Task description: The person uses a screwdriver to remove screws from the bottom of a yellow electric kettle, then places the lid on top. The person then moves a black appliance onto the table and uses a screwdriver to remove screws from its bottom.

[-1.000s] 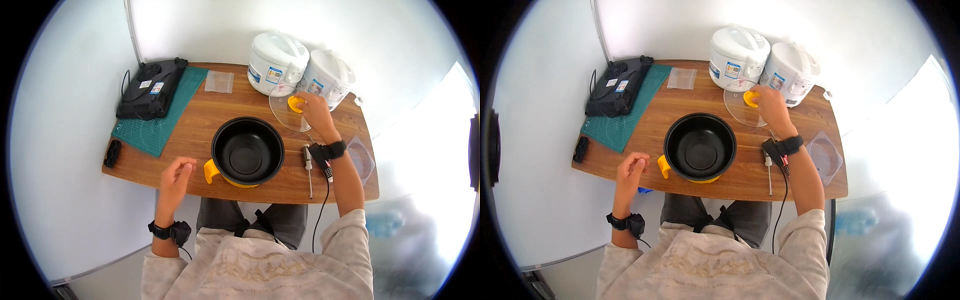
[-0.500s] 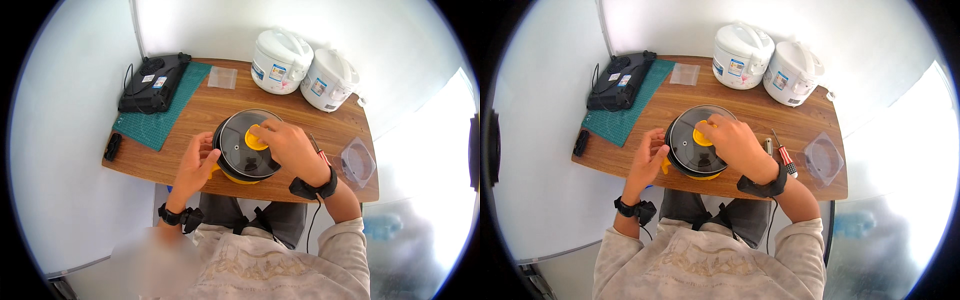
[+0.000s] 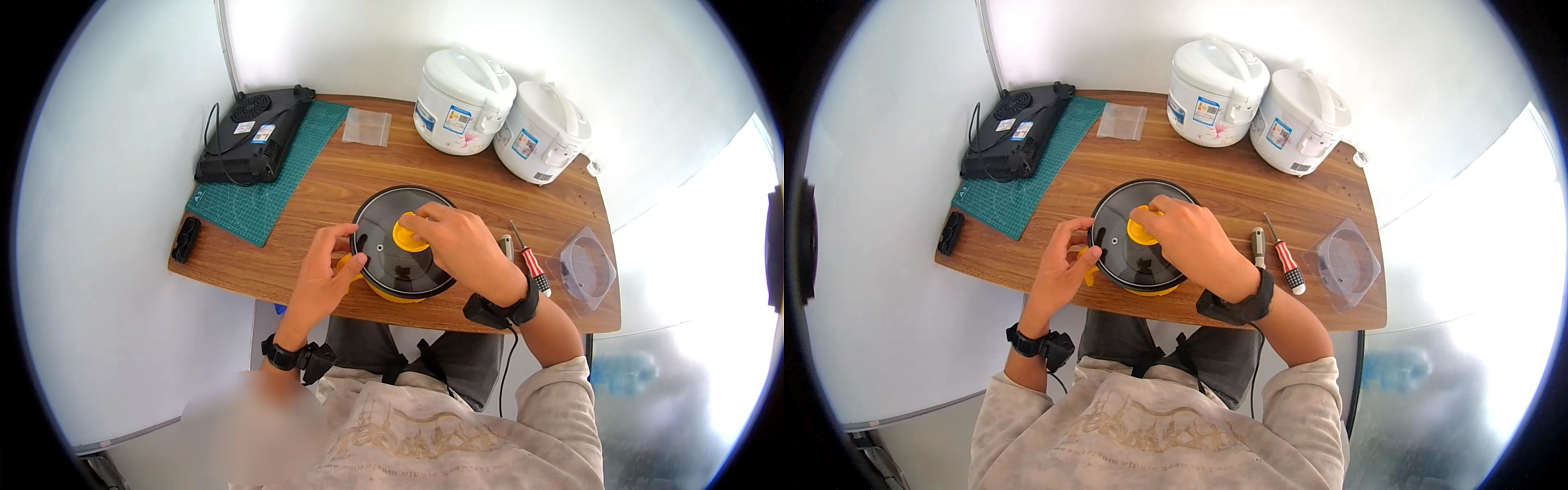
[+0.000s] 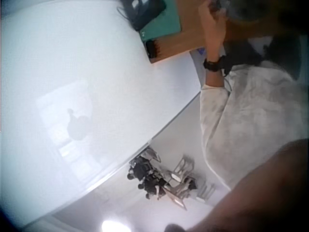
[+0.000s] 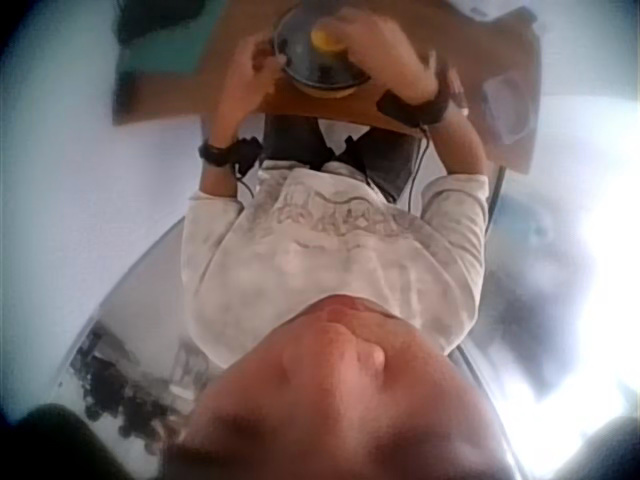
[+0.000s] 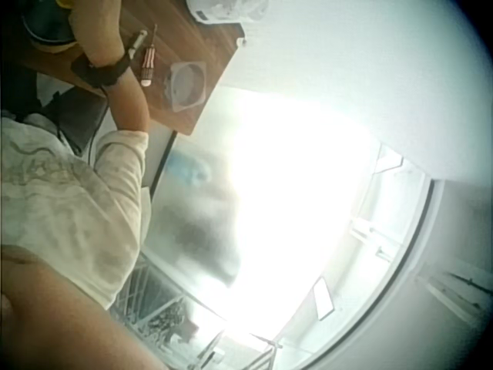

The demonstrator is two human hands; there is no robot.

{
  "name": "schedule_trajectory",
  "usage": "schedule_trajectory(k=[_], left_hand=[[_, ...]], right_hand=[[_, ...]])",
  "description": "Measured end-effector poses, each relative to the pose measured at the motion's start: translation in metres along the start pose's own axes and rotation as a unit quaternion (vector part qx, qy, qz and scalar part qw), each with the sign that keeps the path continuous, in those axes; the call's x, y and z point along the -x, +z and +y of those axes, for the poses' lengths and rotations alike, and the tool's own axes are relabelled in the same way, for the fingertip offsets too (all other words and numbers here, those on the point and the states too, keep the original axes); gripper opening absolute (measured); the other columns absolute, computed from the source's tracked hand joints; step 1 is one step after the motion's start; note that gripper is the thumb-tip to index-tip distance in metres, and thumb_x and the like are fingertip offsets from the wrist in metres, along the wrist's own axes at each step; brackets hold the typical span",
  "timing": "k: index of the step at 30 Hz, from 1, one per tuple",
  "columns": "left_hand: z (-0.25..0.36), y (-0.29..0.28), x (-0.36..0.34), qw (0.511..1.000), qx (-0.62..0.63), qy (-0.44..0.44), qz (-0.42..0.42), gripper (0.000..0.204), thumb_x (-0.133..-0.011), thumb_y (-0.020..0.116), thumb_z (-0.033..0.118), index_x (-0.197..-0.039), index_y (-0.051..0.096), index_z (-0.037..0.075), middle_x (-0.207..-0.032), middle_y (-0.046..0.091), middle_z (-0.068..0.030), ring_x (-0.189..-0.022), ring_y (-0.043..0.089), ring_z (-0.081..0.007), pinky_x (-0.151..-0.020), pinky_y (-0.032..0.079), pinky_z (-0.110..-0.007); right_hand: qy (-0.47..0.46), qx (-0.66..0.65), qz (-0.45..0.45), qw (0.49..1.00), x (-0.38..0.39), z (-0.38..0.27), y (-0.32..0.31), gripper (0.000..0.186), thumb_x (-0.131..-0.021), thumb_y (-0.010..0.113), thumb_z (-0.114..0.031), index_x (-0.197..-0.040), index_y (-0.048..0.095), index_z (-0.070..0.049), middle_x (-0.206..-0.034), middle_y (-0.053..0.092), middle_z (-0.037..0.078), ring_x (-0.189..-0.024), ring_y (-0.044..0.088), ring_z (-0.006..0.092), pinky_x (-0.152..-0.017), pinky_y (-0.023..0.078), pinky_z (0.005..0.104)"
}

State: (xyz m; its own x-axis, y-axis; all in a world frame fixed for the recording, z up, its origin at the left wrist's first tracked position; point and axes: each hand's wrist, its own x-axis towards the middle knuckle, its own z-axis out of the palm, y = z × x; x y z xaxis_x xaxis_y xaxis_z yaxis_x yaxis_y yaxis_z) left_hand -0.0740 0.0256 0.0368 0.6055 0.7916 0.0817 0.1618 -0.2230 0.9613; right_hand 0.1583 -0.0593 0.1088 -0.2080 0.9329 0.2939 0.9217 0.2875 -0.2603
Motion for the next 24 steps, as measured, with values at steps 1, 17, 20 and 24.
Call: schedule_trajectory(k=[1, 17, 20, 24], left_hand=[[0.0, 0.0, 0.0, 1.0, 0.0, 0.001, 0.0, 0.043, -0.097, 0.067, 0.011, -0.136, 0.051, 0.005, -0.128, 0.057, -0.0073, -0.114, 0.06, -0.0177, -0.089, 0.052, -0.03], [-0.022, 0.002, 0.006, 0.995, -0.041, -0.075, -0.04, 0.033, -0.103, 0.06, 0.031, -0.117, 0.061, 0.001, -0.089, 0.063, -0.0039, -0.081, 0.059, -0.012, -0.072, 0.048, -0.027], [-0.033, 0.001, 0.002, 0.982, 0.12, -0.124, -0.079, 0.035, -0.103, 0.059, 0.034, -0.102, 0.067, 0.001, -0.08, 0.061, 0.0006, -0.075, 0.055, -0.007, -0.065, 0.043, -0.023], [-0.034, 0.01, 0.001, 0.97, 0.195, -0.149, -0.004, 0.029, -0.101, 0.062, 0.029, -0.094, 0.069, 0.002, -0.08, 0.06, 0.0033, -0.072, 0.052, -0.0042, -0.064, 0.041, -0.021]], right_hand=[[0.0, -0.005, 0.0, 1.0, 0.0, 0.0, 0.001, 0.039, -0.078, 0.064, 0.002, -0.117, 0.066, -0.006, -0.105, 0.066, 0.014, -0.09, 0.069, 0.0337, -0.074, 0.057, 0.0409], [0.034, -0.076, 0.044, 0.996, 0.008, 0.008, 0.013, 0.031, -0.087, 0.063, -0.001, -0.117, 0.066, -0.007, -0.109, 0.067, 0.012, -0.087, 0.069, 0.0343, -0.074, 0.057, 0.0412], [0.051, -0.087, 0.074, 0.992, 0.01, 0.003, 0.012, 0.029, -0.092, 0.062, -0.006, -0.12, 0.064, -0.006, -0.11, 0.067, 0.013, -0.088, 0.068, 0.0349, -0.075, 0.057, 0.0419], [0.058, -0.099, 0.102, 0.988, 0.021, -0.002, 0.003, 0.032, -0.093, 0.063, -0.01, -0.125, 0.06, -0.007, -0.119, 0.064, 0.016, -0.093, 0.068, 0.036, -0.078, 0.057, 0.0423]])
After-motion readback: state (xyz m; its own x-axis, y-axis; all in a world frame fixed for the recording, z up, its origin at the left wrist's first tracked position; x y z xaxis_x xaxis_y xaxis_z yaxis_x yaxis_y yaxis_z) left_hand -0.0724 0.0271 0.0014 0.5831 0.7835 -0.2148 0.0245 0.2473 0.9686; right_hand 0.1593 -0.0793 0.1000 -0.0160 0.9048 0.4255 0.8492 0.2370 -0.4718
